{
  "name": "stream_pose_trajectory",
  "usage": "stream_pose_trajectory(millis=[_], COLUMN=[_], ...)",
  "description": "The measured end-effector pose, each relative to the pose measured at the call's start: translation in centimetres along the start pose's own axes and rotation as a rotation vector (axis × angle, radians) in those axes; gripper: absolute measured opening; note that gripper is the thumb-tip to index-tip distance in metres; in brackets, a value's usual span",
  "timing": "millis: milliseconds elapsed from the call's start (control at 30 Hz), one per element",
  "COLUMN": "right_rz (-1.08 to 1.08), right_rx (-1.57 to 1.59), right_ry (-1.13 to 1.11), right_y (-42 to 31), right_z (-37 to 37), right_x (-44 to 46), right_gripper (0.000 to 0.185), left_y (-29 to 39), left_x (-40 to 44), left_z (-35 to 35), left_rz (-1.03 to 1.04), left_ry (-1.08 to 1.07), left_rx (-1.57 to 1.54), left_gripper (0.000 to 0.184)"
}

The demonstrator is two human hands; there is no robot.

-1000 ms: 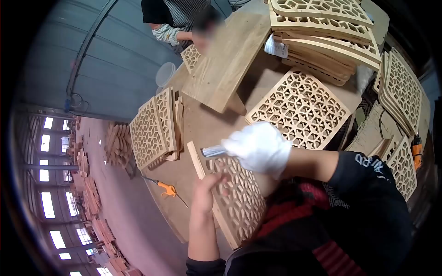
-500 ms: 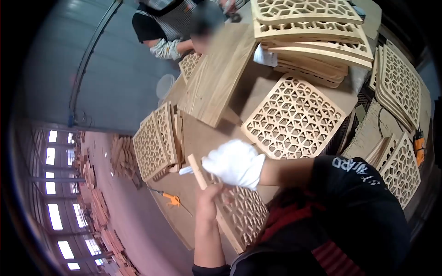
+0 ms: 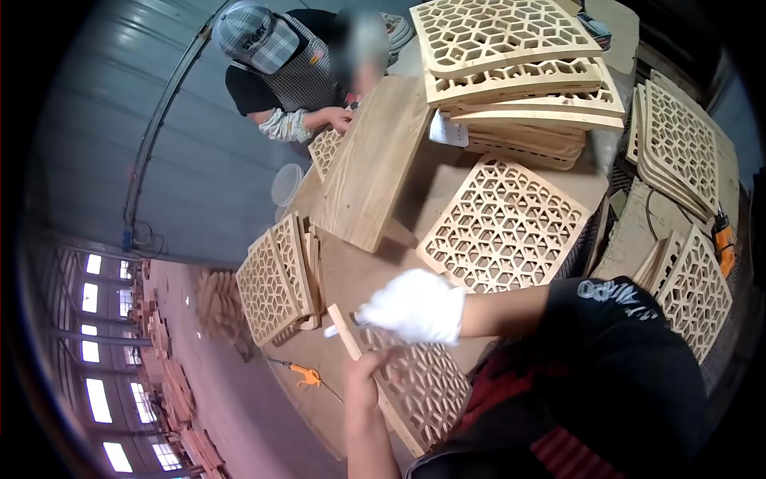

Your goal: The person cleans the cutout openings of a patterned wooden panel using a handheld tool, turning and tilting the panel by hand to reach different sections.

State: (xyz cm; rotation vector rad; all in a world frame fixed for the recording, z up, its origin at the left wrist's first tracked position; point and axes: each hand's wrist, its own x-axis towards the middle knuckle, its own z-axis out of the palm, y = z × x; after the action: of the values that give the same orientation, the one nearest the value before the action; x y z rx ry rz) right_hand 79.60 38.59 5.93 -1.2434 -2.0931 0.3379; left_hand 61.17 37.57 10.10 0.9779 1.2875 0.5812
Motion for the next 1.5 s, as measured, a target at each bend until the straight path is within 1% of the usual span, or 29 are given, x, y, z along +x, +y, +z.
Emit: stream_pose_trajectory(millis=[33,67,100,167,200,233,300,333,367,433,467,567,600,633,700,767,800,867,933,967,1067,1133,1167,1200,1233,1333,1367,1433,1500], right_rz=[-0.019,-0.023,-0.007,-0.005,-0.017,0.004,-0.011,-0.011,-0.059,-0.083,-0.058,-0.030,0.014,0.015,-0.048,-0.049,-0.087,-0.145,-0.059,-0.005,-0.005,-0.017,0.013,0.080,0.149,-0.051,0.035,-0.001,-0.050], right_rx=[0.020,-0.008,-0.019,-0.029,0.016,-0.053,-0.044,-0.054,-0.019,-0.006,-0.018,-0.029,-0.063,-0.080,-0.059,0.082,0.004,0.145,-0.128,-0.154,-0.032,0.089,0.076,0.021,-0.030,-0.082,-0.097,-0.037,0.018], right_ry=[0.030,0.028,-0.013,0.033,0.037,0.041,0.059,0.139,0.184,0.130,0.159,0.094,0.171,0.108,0.101,0.169,0.264,0.421,0.158,0.070,0.176,0.278,0.301,0.288,0.276,0.103,0.035,0.134,0.331], right_y=[0.7,1.2,1.0,1.0,0.4,-0.3,-0.3,0.0,0.7,1.9,2.0,1.0,-0.1,-0.2,0.2,1.5,1.7,2.2,1.4,0.7,0.6,1.4,1.7,1.3,0.9,1.0,0.2,0.4,1.7], right_z=[-0.6,-1.4,-2.0,-0.7,-0.5,0.8,1.6,2.0,2.0,0.1,0.4,1.5,1.9,2.4,1.7,1.7,0.6,1.8,0.9,1.2,2.3,1.9,1.3,1.0,0.9,0.0,0.9,1.6,2.8], right_x=[-1.1,-1.9,-1.9,-0.7,0.4,1.3,1.4,0.9,-0.1,-1.6,-1.8,0.7,1.3,1.9,0.8,-0.8,-1.6,-0.3,1.1,2.0,1.6,-0.8,-1.5,-1.6,-1.7,1.5,2.2,1.3,-1.0], right_gripper=[0.015,0.016,0.014,0.014,0.012,0.011,0.010,0.008,0.015,0.020,0.016,0.012,0.010,0.010,0.011,0.012,0.012,0.013,0.015,0.014,0.011,0.011,0.012,0.012,0.012,0.011,0.011,0.012,0.009], left_y=[0.2,0.3,0.5,0.4,0.6,0.4,0.0,0.3,0.4,0.8,0.5,0.7,0.1,0.1,0.5,1.1,1.2,0.9,0.9,0.7,0.6,0.7,0.9,1.0,0.9,1.0,0.8,0.6,0.7], left_x=[-0.3,-0.3,-0.5,0.2,0.2,0.4,0.5,0.2,-0.1,0.0,0.3,0.5,1.0,1.1,0.5,0.1,0.2,0.5,0.9,1.1,1.0,0.6,0.7,0.9,1.1,1.1,1.3,1.1,0.6], left_z=[0.3,0.2,0.9,0.7,1.4,0.9,-0.1,0.6,1.2,1.4,1.5,1.5,0.7,0.3,1.0,1.6,1.7,1.5,1.1,0.9,0.9,1.3,1.5,1.2,1.1,1.9,1.6,0.9,1.5], left_rz=[0.045,0.027,0.044,-0.006,0.040,-0.032,-0.075,-0.034,-0.002,0.017,0.030,-0.022,-0.054,-0.060,-0.033,-0.005,0.011,0.005,-0.053,-0.053,-0.069,-0.016,0.017,0.028,0.010,-0.017,-0.050,-0.037,0.008], left_ry=[-0.001,-0.006,0.037,0.028,0.042,0.066,0.049,0.061,0.091,0.033,0.040,0.051,0.054,0.052,0.112,0.087,0.075,0.061,0.074,0.080,0.114,0.110,0.103,0.006,0.017,0.118,0.085,0.079,0.099], left_rx=[-0.016,-0.023,-0.004,-0.060,-0.055,0.030,-0.034,-0.064,-0.114,-0.100,-0.099,-0.055,-0.003,-0.057,-0.119,-0.085,-0.072,-0.120,-0.072,-0.080,-0.082,-0.085,-0.089,-0.110,-0.089,-0.029,-0.089,-0.035,-0.131], left_gripper=[0.045,0.045,0.040,0.040,0.038,0.037,0.035,0.035,0.035,0.034,0.032,0.031,0.031,0.031,0.031,0.032,0.032,0.033,0.036,0.036,0.037,0.038,0.038,0.039,0.041,0.040,0.040,0.040,0.040])
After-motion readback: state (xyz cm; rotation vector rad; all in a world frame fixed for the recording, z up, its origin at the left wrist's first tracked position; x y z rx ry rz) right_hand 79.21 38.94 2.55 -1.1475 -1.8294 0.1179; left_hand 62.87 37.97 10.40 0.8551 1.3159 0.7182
